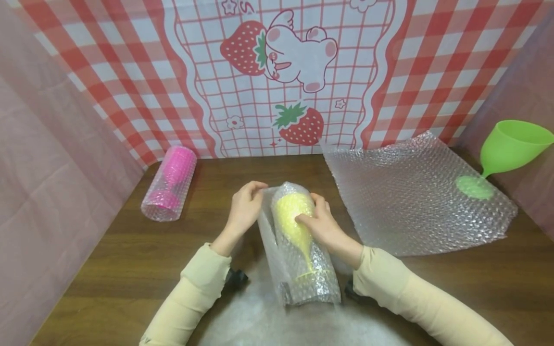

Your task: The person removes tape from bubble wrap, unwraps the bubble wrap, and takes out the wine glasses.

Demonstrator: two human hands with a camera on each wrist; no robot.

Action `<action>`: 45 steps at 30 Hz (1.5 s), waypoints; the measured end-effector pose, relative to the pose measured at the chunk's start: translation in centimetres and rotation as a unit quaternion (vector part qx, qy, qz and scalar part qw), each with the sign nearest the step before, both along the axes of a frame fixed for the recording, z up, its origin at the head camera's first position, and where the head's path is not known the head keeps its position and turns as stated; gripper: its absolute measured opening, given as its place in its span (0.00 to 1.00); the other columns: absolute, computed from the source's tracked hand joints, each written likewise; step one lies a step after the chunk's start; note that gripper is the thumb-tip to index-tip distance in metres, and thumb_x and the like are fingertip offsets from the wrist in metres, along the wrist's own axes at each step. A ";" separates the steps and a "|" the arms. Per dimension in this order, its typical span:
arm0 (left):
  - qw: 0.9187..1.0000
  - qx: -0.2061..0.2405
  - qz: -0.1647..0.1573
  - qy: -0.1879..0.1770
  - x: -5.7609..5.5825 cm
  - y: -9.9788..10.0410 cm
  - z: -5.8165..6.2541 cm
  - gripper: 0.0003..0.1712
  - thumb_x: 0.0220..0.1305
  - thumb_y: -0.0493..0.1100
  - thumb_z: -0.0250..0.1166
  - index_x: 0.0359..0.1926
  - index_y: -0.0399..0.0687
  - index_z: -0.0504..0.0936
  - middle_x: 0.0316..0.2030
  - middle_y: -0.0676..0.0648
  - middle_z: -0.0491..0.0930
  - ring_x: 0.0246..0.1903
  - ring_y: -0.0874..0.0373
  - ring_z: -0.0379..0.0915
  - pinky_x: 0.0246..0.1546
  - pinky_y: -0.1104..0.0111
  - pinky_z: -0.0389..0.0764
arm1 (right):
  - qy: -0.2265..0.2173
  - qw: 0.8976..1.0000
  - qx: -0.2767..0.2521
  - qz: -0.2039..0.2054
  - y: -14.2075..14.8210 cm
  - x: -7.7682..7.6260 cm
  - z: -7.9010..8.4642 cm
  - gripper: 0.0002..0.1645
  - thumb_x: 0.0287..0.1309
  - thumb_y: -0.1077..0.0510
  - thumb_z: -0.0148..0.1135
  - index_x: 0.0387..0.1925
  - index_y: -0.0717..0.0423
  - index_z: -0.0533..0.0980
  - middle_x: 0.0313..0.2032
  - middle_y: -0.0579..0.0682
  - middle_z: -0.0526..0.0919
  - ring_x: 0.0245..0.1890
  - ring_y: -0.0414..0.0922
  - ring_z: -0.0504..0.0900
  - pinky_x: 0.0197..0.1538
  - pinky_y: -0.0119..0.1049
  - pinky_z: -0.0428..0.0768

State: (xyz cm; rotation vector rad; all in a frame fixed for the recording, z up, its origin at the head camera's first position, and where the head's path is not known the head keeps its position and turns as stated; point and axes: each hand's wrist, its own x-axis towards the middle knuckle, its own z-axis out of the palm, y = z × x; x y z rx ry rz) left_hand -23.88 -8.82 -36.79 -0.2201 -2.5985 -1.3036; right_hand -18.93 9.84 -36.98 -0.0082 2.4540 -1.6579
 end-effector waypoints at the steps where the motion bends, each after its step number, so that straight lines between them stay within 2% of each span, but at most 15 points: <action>1: 1.000 0.001 0.002 -0.001 0.0 -0.1 0.0 0.12 0.62 0.38 0.53 0.43 0.46 0.80 0.43 0.46 0.80 0.40 0.54 0.73 0.43 0.62 0.75 | 0.000 1.000 -0.001 0.001 0.0 0.0 0.0 0.49 0.51 0.56 0.55 0.67 0.62 0.41 0.66 0.66 0.45 0.66 0.61 0.49 0.67 0.54 0.50; 19: 1.000 -0.002 0.008 -0.016 -0.2 -1.2 -0.2 0.13 0.59 0.34 0.53 0.42 0.45 0.81 0.41 0.44 0.81 0.39 0.52 0.73 0.44 0.61 0.74 | 0.016 1.000 -0.022 -0.006 0.0 0.4 0.3 0.46 0.49 0.60 0.54 0.66 0.65 0.43 0.63 0.67 0.49 0.64 0.60 0.53 0.67 0.52 0.51; 27: 0.999 -0.005 0.002 -0.036 -0.5 -1.7 -0.4 0.13 0.58 0.34 0.53 0.42 0.45 0.80 0.44 0.43 0.80 0.45 0.51 0.74 0.48 0.59 0.74 | 0.018 1.000 -0.024 -0.004 0.0 0.5 0.3 0.45 0.50 0.61 0.53 0.66 0.66 0.43 0.63 0.67 0.49 0.63 0.60 0.53 0.67 0.52 0.52; 34: 0.999 -0.003 -0.005 -0.046 -0.9 -2.1 -0.7 0.15 0.55 0.32 0.53 0.43 0.43 0.80 0.44 0.42 0.81 0.47 0.50 0.74 0.49 0.58 0.73 | 0.013 1.000 -0.027 -0.002 0.2 0.6 0.3 0.45 0.51 0.60 0.52 0.67 0.65 0.42 0.65 0.66 0.46 0.65 0.59 0.49 0.68 0.52 0.49; 40: 0.998 0.018 -0.003 -0.064 -1.2 -2.3 -1.1 0.15 0.54 0.32 0.53 0.42 0.42 0.81 0.42 0.41 0.81 0.44 0.50 0.74 0.47 0.59 0.74 | 0.024 1.000 -0.019 -0.007 0.6 0.6 0.1 0.44 0.51 0.60 0.51 0.66 0.67 0.43 0.64 0.68 0.48 0.65 0.60 0.50 0.68 0.52 0.49; 45: 0.997 0.031 -0.002 -0.075 -1.2 -2.3 -1.2 0.15 0.54 0.31 0.53 0.41 0.41 0.80 0.42 0.41 0.81 0.44 0.50 0.74 0.47 0.59 0.74 | 0.021 0.999 -0.025 -0.002 0.7 0.6 0.0 0.44 0.52 0.60 0.50 0.66 0.68 0.42 0.66 0.67 0.45 0.67 0.59 0.43 0.68 0.52 0.44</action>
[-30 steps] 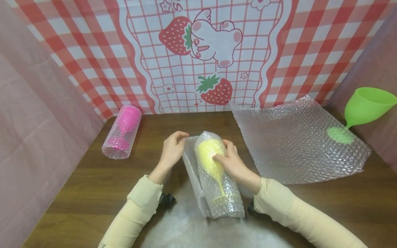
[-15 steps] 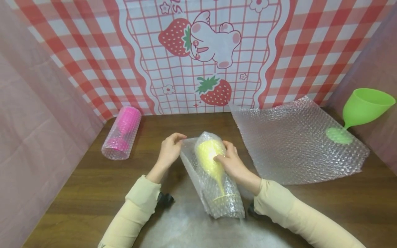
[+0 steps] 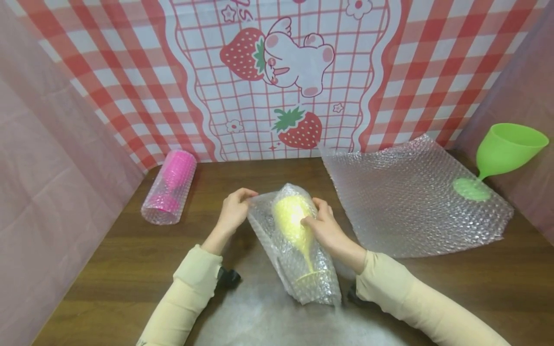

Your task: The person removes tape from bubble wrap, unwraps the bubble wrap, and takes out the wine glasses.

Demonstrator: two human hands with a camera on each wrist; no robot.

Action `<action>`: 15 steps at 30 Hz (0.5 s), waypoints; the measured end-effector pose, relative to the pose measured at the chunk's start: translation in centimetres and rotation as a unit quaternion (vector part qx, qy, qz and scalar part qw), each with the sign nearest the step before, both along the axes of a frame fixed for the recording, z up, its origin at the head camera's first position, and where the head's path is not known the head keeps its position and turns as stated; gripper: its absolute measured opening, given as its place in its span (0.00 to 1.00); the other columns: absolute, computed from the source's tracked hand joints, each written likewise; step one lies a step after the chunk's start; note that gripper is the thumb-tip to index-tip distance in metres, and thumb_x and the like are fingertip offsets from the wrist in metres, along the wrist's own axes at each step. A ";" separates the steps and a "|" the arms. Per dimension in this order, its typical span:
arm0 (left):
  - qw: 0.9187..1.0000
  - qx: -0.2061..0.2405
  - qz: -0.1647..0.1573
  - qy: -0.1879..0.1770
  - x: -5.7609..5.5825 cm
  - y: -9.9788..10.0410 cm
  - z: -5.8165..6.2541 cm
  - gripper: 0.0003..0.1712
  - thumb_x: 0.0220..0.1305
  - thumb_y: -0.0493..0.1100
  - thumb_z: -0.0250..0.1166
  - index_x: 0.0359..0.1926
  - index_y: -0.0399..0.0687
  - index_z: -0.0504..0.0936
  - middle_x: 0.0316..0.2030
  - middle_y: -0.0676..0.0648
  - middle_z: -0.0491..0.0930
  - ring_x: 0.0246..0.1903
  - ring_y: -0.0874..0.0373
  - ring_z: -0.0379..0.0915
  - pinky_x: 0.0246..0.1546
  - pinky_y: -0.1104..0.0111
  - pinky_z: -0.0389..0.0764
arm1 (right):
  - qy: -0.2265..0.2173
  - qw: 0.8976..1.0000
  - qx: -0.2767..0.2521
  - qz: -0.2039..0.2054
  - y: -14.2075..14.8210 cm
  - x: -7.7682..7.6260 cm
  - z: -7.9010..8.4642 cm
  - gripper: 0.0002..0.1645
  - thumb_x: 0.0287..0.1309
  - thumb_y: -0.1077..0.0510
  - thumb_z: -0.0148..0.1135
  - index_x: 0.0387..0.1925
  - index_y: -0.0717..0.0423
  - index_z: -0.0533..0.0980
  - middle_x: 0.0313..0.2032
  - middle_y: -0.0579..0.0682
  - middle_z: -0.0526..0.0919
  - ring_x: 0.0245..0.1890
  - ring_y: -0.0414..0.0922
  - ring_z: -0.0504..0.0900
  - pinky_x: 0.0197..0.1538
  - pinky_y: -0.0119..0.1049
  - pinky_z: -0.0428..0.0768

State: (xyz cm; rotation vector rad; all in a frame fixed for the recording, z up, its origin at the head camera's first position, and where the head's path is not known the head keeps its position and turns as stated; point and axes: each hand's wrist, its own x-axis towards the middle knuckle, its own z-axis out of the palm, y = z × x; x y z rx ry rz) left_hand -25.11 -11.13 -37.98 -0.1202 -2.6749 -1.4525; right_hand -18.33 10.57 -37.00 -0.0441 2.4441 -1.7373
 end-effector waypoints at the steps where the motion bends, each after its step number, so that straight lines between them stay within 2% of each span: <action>1: 1.000 0.001 0.000 -0.001 0.0 0.0 0.0 0.15 0.54 0.31 0.53 0.41 0.40 0.81 0.42 0.41 0.81 0.44 0.50 0.74 0.47 0.59 0.74 | -0.003 1.000 -0.001 0.000 0.0 0.0 0.0 0.44 0.53 0.60 0.50 0.66 0.67 0.42 0.66 0.66 0.44 0.68 0.59 0.42 0.69 0.52 0.44; 4: 1.000 0.005 0.000 -0.005 0.0 0.0 -0.1 0.15 0.53 0.31 0.53 0.41 0.40 0.80 0.41 0.41 0.81 0.44 0.50 0.75 0.47 0.59 0.74 | -0.005 1.000 -0.003 0.003 0.1 0.0 -0.1 0.44 0.53 0.60 0.50 0.66 0.67 0.41 0.67 0.66 0.43 0.68 0.59 0.40 0.68 0.53 0.43; 11: 1.000 -0.002 0.012 -0.017 -0.1 -0.5 -0.4 0.22 0.47 0.26 0.49 0.43 0.40 0.80 0.41 0.40 0.81 0.43 0.49 0.74 0.45 0.60 0.74 | -0.002 1.000 -0.010 -0.013 0.4 0.1 -0.1 0.43 0.52 0.61 0.49 0.66 0.68 0.43 0.64 0.67 0.48 0.65 0.59 0.50 0.68 0.51 0.50; 15: 0.999 -0.003 0.017 -0.030 -0.2 -0.7 -0.5 0.24 0.46 0.25 0.47 0.44 0.39 0.79 0.41 0.40 0.80 0.41 0.49 0.73 0.42 0.61 0.75 | -0.003 1.000 -0.010 -0.014 0.6 0.2 0.1 0.43 0.52 0.61 0.49 0.66 0.68 0.43 0.64 0.68 0.48 0.65 0.59 0.50 0.67 0.52 0.49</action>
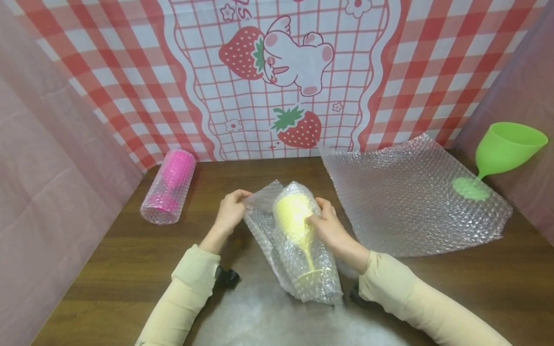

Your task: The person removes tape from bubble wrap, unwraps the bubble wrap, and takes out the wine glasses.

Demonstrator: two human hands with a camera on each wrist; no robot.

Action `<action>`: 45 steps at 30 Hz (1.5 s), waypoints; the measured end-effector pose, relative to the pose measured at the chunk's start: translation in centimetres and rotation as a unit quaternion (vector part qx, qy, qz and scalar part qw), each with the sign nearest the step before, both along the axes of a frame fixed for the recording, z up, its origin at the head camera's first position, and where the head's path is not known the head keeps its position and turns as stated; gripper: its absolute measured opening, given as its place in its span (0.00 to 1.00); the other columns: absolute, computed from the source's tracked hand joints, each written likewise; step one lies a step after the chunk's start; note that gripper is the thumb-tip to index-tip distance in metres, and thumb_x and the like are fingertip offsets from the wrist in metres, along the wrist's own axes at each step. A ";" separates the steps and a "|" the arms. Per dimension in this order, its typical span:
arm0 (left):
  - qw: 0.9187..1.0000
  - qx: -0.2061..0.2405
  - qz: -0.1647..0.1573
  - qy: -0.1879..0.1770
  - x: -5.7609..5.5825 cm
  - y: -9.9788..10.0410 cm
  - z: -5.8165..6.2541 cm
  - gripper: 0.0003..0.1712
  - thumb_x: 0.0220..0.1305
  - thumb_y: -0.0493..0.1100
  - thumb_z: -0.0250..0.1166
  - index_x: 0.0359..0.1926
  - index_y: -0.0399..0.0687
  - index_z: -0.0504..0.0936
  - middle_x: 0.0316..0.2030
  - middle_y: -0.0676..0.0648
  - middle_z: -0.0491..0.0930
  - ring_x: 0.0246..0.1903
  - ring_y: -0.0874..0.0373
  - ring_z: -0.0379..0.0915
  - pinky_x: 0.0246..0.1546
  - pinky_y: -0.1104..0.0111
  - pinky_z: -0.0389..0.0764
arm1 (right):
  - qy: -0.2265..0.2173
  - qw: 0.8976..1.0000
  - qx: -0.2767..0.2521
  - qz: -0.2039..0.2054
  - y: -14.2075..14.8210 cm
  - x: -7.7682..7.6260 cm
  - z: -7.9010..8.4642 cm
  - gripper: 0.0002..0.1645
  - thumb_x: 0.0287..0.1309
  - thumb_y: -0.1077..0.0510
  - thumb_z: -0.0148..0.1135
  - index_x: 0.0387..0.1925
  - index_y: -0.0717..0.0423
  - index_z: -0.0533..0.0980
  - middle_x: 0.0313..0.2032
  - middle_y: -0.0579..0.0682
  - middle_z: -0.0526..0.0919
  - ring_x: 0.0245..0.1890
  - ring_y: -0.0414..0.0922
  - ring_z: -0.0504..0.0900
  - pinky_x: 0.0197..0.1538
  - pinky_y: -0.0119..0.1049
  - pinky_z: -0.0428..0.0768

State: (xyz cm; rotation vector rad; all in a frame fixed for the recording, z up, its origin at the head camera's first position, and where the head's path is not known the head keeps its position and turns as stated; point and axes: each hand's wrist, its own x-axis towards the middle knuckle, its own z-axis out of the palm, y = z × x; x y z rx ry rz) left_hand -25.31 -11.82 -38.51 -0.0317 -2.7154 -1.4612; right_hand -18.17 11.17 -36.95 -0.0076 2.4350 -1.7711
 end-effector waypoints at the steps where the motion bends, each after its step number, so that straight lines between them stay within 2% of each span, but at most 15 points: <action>1: 1.000 -0.002 0.000 -0.002 0.0 0.0 0.0 0.25 0.46 0.25 0.46 0.45 0.39 0.79 0.41 0.39 0.80 0.41 0.49 0.73 0.42 0.61 0.75 | 0.000 1.000 0.000 0.000 0.0 0.0 0.0 0.43 0.52 0.61 0.49 0.66 0.68 0.43 0.64 0.68 0.48 0.65 0.60 0.50 0.67 0.52 0.49; 6: 1.000 -0.001 0.001 -0.012 0.1 -0.1 0.0 0.27 0.43 0.24 0.45 0.45 0.38 0.79 0.41 0.38 0.80 0.40 0.48 0.73 0.40 0.63 0.76 | 0.003 1.000 -0.004 0.006 0.2 0.0 0.0 0.43 0.52 0.62 0.48 0.66 0.68 0.42 0.65 0.68 0.46 0.65 0.60 0.49 0.67 0.53 0.49; 13: 0.999 0.015 0.000 -0.032 0.2 -0.5 -0.4 0.24 0.46 0.23 0.50 0.46 0.37 0.78 0.42 0.37 0.79 0.38 0.49 0.75 0.34 0.69 0.78 | 0.010 1.000 -0.011 0.007 0.3 0.0 0.0 0.42 0.52 0.64 0.47 0.66 0.69 0.41 0.65 0.68 0.45 0.66 0.60 0.48 0.68 0.53 0.47; 20: 0.995 0.078 -0.007 -0.067 -0.1 -0.9 -0.8 0.25 0.47 0.21 0.46 0.48 0.32 0.75 0.41 0.33 0.78 0.28 0.55 0.78 0.32 0.70 0.81 | 0.009 1.000 -0.010 0.006 0.6 -0.1 -0.3 0.42 0.51 0.65 0.46 0.66 0.69 0.41 0.65 0.67 0.45 0.66 0.59 0.47 0.68 0.52 0.47; 27: 0.989 0.120 -0.008 -0.091 -0.3 -1.2 -1.1 0.25 0.50 0.21 0.42 0.49 0.29 0.73 0.43 0.31 0.77 0.26 0.58 0.77 0.32 0.70 0.81 | 0.003 1.000 -0.005 0.006 0.9 -0.1 -0.2 0.43 0.51 0.66 0.45 0.66 0.69 0.39 0.66 0.67 0.43 0.66 0.59 0.45 0.68 0.53 0.46; 36: 0.988 0.118 -0.006 -0.096 -0.4 -1.2 -1.3 0.24 0.49 0.21 0.41 0.48 0.28 0.73 0.41 0.31 0.77 0.22 0.61 0.75 0.27 0.73 0.80 | 0.012 1.000 0.010 0.005 1.3 0.0 -0.1 0.41 0.53 0.66 0.43 0.66 0.70 0.40 0.66 0.67 0.44 0.67 0.59 0.45 0.68 0.53 0.45; 45: 0.990 0.101 -0.004 -0.101 -0.3 -1.4 -1.5 0.22 0.50 0.22 0.44 0.46 0.29 0.74 0.40 0.33 0.78 0.23 0.61 0.75 0.27 0.76 0.78 | 0.021 1.000 0.020 0.002 1.6 0.0 -0.4 0.40 0.55 0.67 0.41 0.65 0.72 0.38 0.66 0.70 0.41 0.67 0.59 0.42 0.69 0.50 0.42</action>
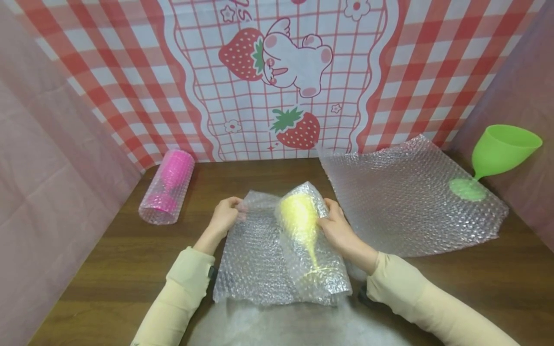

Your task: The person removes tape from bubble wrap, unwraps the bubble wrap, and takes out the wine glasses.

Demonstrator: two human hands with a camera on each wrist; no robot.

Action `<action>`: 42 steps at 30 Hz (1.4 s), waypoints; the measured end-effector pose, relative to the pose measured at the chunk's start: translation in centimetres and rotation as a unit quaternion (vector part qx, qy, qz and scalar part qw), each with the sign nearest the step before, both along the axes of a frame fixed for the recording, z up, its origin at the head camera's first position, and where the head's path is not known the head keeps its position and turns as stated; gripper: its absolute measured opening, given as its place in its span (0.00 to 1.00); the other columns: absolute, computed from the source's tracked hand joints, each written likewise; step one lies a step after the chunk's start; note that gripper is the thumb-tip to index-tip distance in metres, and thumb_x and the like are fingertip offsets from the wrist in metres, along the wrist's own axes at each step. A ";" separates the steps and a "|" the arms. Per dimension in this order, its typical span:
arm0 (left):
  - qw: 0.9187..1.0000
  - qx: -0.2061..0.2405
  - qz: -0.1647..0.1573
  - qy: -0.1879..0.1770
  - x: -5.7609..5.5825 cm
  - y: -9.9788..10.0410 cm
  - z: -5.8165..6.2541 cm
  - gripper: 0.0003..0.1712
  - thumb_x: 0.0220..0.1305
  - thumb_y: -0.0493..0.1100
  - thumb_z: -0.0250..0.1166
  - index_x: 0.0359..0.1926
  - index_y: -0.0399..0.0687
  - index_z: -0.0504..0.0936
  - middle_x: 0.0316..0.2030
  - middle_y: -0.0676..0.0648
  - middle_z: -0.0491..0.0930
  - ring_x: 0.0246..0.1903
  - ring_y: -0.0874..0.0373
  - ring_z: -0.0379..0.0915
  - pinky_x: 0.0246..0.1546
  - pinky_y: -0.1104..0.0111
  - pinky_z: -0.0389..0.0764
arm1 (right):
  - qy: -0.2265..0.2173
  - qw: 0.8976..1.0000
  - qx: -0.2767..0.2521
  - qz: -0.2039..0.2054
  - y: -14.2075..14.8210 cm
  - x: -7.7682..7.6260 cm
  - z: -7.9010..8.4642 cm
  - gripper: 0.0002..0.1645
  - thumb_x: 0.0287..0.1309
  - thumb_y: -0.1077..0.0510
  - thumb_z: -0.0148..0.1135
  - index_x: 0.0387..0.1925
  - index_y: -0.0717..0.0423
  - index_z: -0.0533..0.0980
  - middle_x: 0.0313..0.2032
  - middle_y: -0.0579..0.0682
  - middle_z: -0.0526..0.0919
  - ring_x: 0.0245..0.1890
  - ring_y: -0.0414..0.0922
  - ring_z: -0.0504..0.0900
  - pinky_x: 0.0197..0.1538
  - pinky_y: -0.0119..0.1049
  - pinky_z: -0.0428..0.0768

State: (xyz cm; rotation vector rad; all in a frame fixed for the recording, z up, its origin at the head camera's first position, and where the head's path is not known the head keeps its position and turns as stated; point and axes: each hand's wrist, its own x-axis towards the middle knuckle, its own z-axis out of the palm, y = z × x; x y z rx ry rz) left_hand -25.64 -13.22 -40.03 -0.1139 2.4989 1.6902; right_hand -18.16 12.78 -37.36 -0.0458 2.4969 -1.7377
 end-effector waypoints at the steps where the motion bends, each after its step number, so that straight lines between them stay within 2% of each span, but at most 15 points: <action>1: 1.000 -0.007 0.000 0.002 0.0 0.0 0.0 0.21 0.50 0.22 0.46 0.46 0.29 0.74 0.40 0.34 0.79 0.24 0.61 0.75 0.26 0.76 0.78 | 0.000 1.000 0.003 0.000 0.0 0.0 0.0 0.40 0.55 0.67 0.42 0.65 0.72 0.38 0.66 0.70 0.41 0.67 0.59 0.42 0.69 0.51 0.42; 7: 0.996 -0.074 -0.028 0.038 0.1 -0.1 0.1 0.17 0.52 0.29 0.53 0.44 0.36 0.77 0.41 0.38 0.79 0.30 0.57 0.74 0.26 0.74 0.76 | -0.001 1.000 0.029 0.001 0.0 0.2 0.3 0.40 0.55 0.66 0.43 0.66 0.70 0.39 0.66 0.68 0.44 0.67 0.59 0.44 0.69 0.51 0.45; 11: 0.995 -0.064 -0.047 0.065 0.3 0.0 0.6 0.14 0.58 0.38 0.57 0.45 0.38 0.77 0.43 0.39 0.79 0.31 0.55 0.76 0.30 0.70 0.79 | -0.004 0.999 0.033 0.006 -0.1 0.2 0.7 0.40 0.54 0.66 0.43 0.66 0.69 0.40 0.66 0.68 0.44 0.67 0.59 0.44 0.68 0.52 0.46; 14: 0.992 -0.070 -0.040 0.100 0.3 0.1 0.9 0.15 0.62 0.45 0.57 0.44 0.41 0.79 0.38 0.41 0.80 0.28 0.56 0.76 0.28 0.69 0.78 | 0.003 0.999 0.043 0.008 -0.3 0.1 1.0 0.41 0.53 0.66 0.44 0.66 0.70 0.40 0.65 0.69 0.45 0.67 0.60 0.46 0.68 0.52 0.46; 19: 0.986 -0.088 -0.022 0.138 0.5 0.4 1.5 0.14 0.63 0.48 0.56 0.42 0.44 0.80 0.31 0.44 0.80 0.25 0.59 0.73 0.29 0.70 0.75 | 0.015 0.998 0.064 0.007 -0.6 -0.2 1.6 0.42 0.55 0.63 0.48 0.66 0.68 0.41 0.66 0.67 0.46 0.67 0.60 0.47 0.68 0.52 0.47; 26: 0.986 -0.079 -0.020 0.144 0.6 0.8 2.0 0.14 0.63 0.49 0.56 0.40 0.45 0.81 0.26 0.45 0.79 0.22 0.60 0.73 0.25 0.69 0.77 | 0.047 0.990 0.128 0.022 -1.4 -0.4 3.2 0.47 0.56 0.53 0.56 0.67 0.65 0.43 0.66 0.65 0.45 0.66 0.59 0.49 0.67 0.52 0.51; 32: 0.987 -0.069 -0.019 0.141 0.8 1.1 2.1 0.14 0.63 0.49 0.56 0.38 0.44 0.80 0.24 0.45 0.78 0.20 0.60 0.72 0.21 0.69 0.75 | 0.035 0.976 0.212 0.040 -2.6 -0.8 4.3 0.59 0.47 0.40 0.64 0.68 0.63 0.43 0.67 0.66 0.43 0.66 0.62 0.48 0.66 0.55 0.53; 37: 0.987 -0.066 -0.014 0.144 0.9 1.2 2.3 0.14 0.62 0.49 0.57 0.38 0.43 0.80 0.26 0.45 0.79 0.20 0.60 0.73 0.22 0.70 0.76 | 0.022 0.969 0.244 0.036 -3.3 -1.4 4.2 0.65 0.41 0.35 0.65 0.68 0.63 0.42 0.67 0.67 0.42 0.66 0.63 0.46 0.66 0.57 0.49; 42: 0.987 -0.062 -0.013 0.147 1.2 1.4 2.6 0.14 0.61 0.49 0.58 0.38 0.43 0.81 0.26 0.44 0.80 0.20 0.61 0.74 0.22 0.70 0.77 | 0.027 0.962 0.271 0.029 -3.8 -1.8 3.6 0.67 0.40 0.33 0.65 0.68 0.65 0.42 0.67 0.68 0.42 0.67 0.63 0.44 0.66 0.60 0.44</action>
